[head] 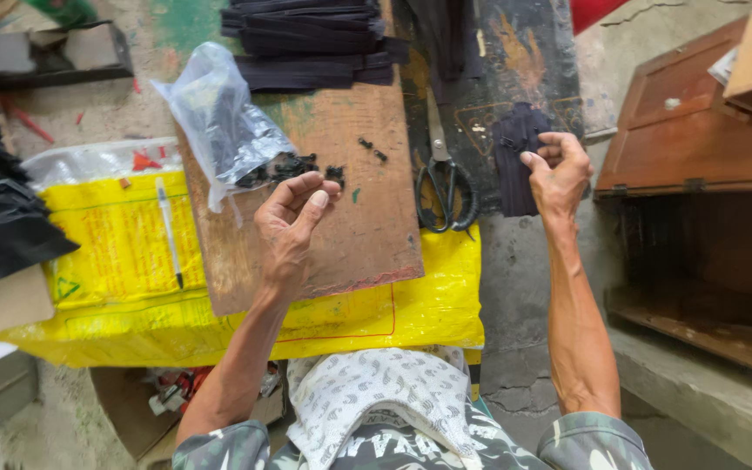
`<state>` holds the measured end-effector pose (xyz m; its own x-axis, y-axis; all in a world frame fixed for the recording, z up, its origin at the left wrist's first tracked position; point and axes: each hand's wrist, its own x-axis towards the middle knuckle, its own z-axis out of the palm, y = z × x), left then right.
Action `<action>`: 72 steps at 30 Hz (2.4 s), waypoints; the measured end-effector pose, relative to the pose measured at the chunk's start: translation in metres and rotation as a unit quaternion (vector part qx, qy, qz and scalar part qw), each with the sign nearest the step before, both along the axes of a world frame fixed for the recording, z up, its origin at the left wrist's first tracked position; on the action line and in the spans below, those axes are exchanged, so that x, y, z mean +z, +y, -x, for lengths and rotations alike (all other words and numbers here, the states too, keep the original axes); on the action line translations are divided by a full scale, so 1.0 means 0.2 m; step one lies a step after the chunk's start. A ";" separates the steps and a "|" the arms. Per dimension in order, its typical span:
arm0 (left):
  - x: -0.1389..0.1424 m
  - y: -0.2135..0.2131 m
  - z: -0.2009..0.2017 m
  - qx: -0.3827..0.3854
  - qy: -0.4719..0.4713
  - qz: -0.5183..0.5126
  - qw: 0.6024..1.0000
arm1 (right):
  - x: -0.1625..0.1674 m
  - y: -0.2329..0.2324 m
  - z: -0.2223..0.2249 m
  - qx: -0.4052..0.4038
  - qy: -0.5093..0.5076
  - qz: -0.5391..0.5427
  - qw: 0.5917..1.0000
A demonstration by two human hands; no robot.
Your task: The person attaches zipper sliders to the ends of black zipper tapes. They pick a slider, thread the tape teeth into it by hand, work the slider along to seat it, then set the finished zipper on a pile and start the next one.
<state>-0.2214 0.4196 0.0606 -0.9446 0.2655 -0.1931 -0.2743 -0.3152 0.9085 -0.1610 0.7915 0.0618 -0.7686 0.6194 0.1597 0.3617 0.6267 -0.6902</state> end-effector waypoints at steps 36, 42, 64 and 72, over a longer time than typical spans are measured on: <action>-0.05 -0.50 0.29 0.090 -0.004 0.025 0.996 | 0.10 -1.11 1.08 0.297 0.070 0.208 0.929; 0.19 -0.47 0.28 0.124 0.442 0.370 0.808 | 0.33 -1.15 0.71 0.345 0.042 0.440 0.828; 0.14 -0.24 -0.02 0.015 0.171 0.080 0.982 | 0.19 -1.17 0.15 0.305 0.009 0.482 0.822; 0.13 -0.23 -0.02 0.023 0.201 0.101 0.974 | 0.17 -1.16 0.14 0.312 0.019 0.428 0.848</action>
